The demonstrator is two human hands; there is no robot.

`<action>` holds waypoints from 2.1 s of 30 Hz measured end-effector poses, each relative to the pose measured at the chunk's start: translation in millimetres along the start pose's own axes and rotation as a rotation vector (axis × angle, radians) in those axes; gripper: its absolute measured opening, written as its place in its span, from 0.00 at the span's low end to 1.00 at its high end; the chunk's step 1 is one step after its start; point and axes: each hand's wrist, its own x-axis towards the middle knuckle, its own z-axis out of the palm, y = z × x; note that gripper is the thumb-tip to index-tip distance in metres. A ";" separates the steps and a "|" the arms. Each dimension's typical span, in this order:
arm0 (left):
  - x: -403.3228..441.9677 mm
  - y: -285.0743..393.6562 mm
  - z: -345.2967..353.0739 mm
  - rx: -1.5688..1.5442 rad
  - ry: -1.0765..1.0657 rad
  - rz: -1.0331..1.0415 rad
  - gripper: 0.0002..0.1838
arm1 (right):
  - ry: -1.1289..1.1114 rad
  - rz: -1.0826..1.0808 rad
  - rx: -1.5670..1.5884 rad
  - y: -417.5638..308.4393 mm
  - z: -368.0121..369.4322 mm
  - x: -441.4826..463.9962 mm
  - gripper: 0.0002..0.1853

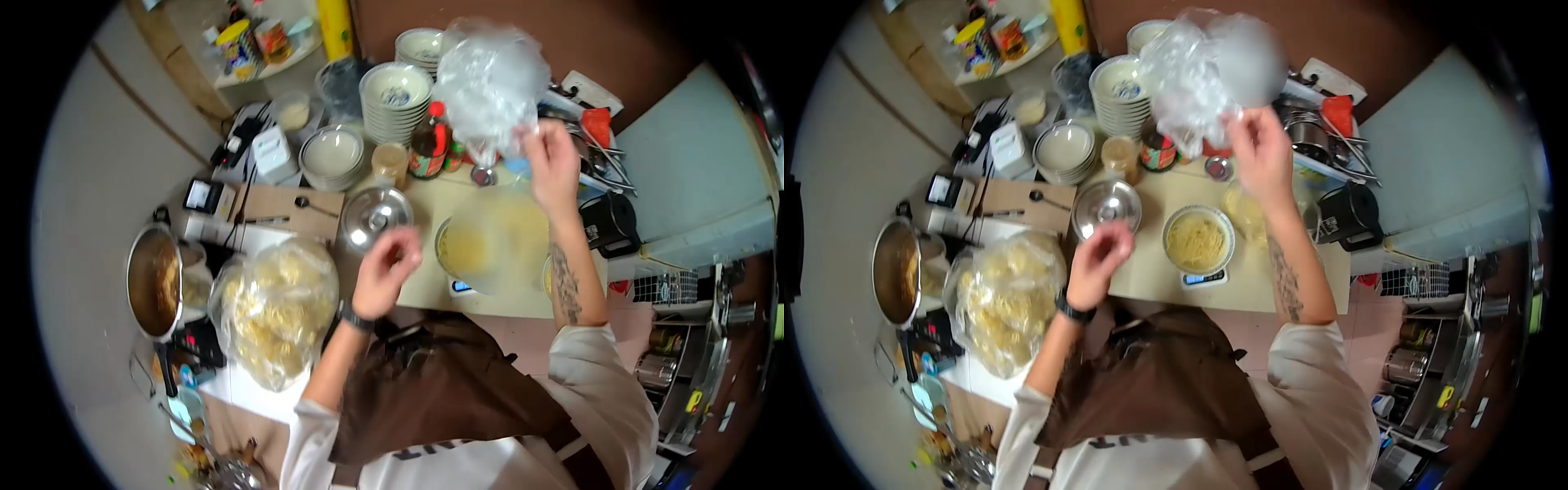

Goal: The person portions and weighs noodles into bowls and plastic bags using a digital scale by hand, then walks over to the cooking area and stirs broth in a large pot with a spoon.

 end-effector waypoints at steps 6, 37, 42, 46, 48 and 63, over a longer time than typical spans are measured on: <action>26.4 -0.6 9.8 -0.426 0.072 -0.155 0.30 | -0.466 -0.298 -0.160 18.0 26.8 -126.6 0.06; -21.2 -57.4 17.4 1.271 -0.034 -0.535 0.20 | -0.910 -0.210 -0.516 101.2 -31.4 -190.8 0.08; -35.7 -116.1 -15.2 1.579 0.014 -0.543 0.12 | -0.946 -0.178 -0.530 110.1 -25.4 -202.4 0.06; -35.8 -119.9 -19.1 1.467 0.097 -0.574 0.12 | -0.973 -0.144 -0.606 99.7 -20.9 -213.3 0.06; -34.4 -117.5 -16.7 1.275 0.180 -0.458 0.14 | -0.929 -0.158 -0.600 98.4 -20.0 -213.6 0.07; -43.8 -167.8 1.9 1.382 -0.197 -0.806 0.23 | -0.786 -0.209 -0.481 78.2 -17.1 -202.4 0.08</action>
